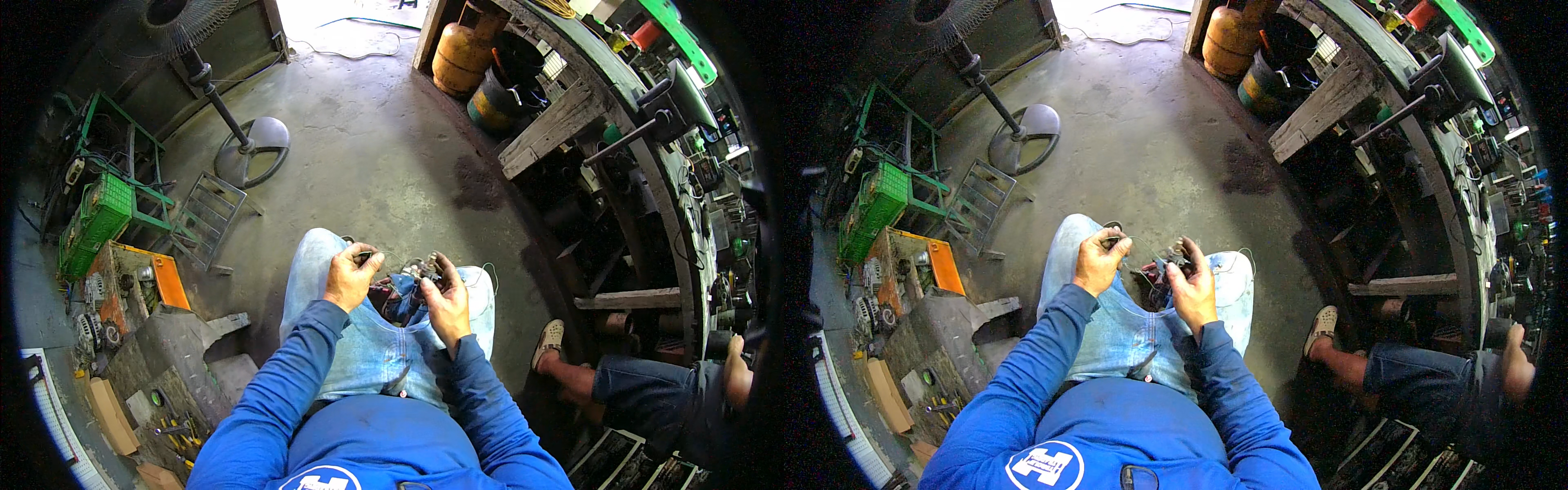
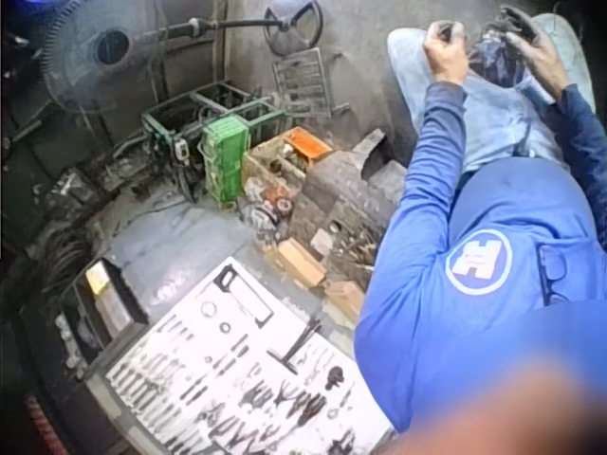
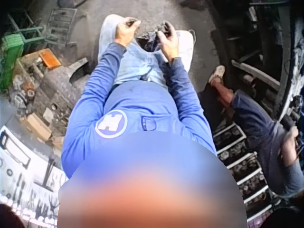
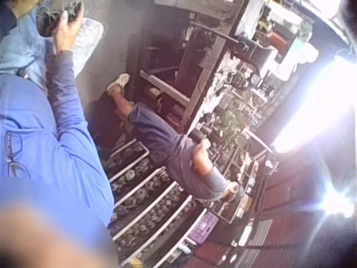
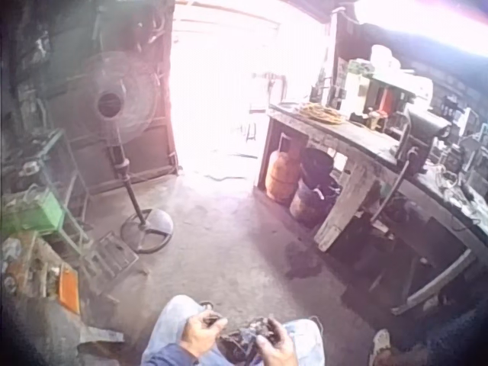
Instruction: The person strips insulation from a wire, twists the exposed strands, and uses a knife to trim and clean the ends. They handle the wire repeatedly while seated, performing small adjustments to the connection.
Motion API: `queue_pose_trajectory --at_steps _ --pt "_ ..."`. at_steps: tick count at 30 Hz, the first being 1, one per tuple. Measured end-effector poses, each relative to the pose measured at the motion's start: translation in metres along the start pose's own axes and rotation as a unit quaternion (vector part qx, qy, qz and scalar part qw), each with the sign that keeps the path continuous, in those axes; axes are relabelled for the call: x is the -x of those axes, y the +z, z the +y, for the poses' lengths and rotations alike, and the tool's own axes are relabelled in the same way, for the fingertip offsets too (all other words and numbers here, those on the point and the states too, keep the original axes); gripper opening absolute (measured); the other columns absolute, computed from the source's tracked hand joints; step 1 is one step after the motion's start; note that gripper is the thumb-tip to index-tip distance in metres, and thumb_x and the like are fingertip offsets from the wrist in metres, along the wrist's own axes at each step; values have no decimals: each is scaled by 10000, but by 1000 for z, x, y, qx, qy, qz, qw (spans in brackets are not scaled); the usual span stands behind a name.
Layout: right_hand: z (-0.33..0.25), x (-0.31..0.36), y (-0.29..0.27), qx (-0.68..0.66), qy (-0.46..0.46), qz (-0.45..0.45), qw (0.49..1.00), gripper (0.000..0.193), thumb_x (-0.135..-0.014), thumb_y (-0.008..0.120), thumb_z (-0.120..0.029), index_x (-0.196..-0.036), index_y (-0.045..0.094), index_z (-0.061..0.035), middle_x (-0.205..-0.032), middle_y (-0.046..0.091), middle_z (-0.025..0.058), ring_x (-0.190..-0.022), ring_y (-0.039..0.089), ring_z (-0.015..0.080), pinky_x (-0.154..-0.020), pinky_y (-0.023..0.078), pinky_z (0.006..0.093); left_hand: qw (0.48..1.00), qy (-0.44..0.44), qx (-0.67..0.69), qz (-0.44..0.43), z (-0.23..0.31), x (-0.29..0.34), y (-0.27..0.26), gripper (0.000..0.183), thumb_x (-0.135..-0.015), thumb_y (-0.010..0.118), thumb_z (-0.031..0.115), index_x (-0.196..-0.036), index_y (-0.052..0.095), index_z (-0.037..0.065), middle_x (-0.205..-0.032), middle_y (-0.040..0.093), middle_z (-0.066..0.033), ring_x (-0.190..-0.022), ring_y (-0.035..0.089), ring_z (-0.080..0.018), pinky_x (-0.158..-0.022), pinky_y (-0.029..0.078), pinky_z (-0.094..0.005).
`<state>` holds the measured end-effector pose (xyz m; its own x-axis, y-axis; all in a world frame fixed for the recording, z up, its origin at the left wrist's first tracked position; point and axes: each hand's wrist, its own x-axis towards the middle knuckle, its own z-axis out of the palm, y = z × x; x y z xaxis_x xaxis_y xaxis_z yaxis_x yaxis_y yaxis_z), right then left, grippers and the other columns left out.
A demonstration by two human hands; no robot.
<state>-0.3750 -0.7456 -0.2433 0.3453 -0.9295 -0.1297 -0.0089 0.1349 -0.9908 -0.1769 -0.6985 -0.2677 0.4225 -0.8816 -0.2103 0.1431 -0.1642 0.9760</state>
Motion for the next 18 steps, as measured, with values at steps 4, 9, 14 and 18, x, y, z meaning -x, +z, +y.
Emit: queue_pose_trajectory --at_steps 4,9,14,18 --pt "-22 -18 -11 120 76 -1 990 490 -948 641 -51 -1408 490 25 -1124 667 77 -997 619 148 -901 505 283 995 -7 -82 -64 4 3 -1 244 -911 749 186 -1024 683 -20 -852 688 -54 -725 619 -102 -615 510 -262" --pt "-55 -46 -17 310 -274 83 906 424 -927 633 60 -1322 530 -55 -1205 599 83 -1032 606 152 -890 517 298 982 -31 -64 -174 7 4 -3 342 -835 610 -1 -1165 633 -88 -1067 690 -141 -1000 641 -193 -920 496 -316" --pt "-26 -86 2 63 -169 78 981 414 -950 618 37 -1324 484 -78 -1112 620 43 -1022 595 129 -901 498 272 973 -34 -3 -229 11 3 -7 447 -762 519 -43 -1195 622 -88 -1067 693 -142 -988 639 -183 -905 489 -300" --pt "29 -102 12 -67 -5 34 997 404 -977 605 -43 -1352 462 -89 -1073 635 48 -959 615 142 -839 536 309 956 -80 68 -273 17 4 -12 544 -739 483 -45 -1273 586 -70 -1069 711 -143 -931 636 -149 -805 477 -252"
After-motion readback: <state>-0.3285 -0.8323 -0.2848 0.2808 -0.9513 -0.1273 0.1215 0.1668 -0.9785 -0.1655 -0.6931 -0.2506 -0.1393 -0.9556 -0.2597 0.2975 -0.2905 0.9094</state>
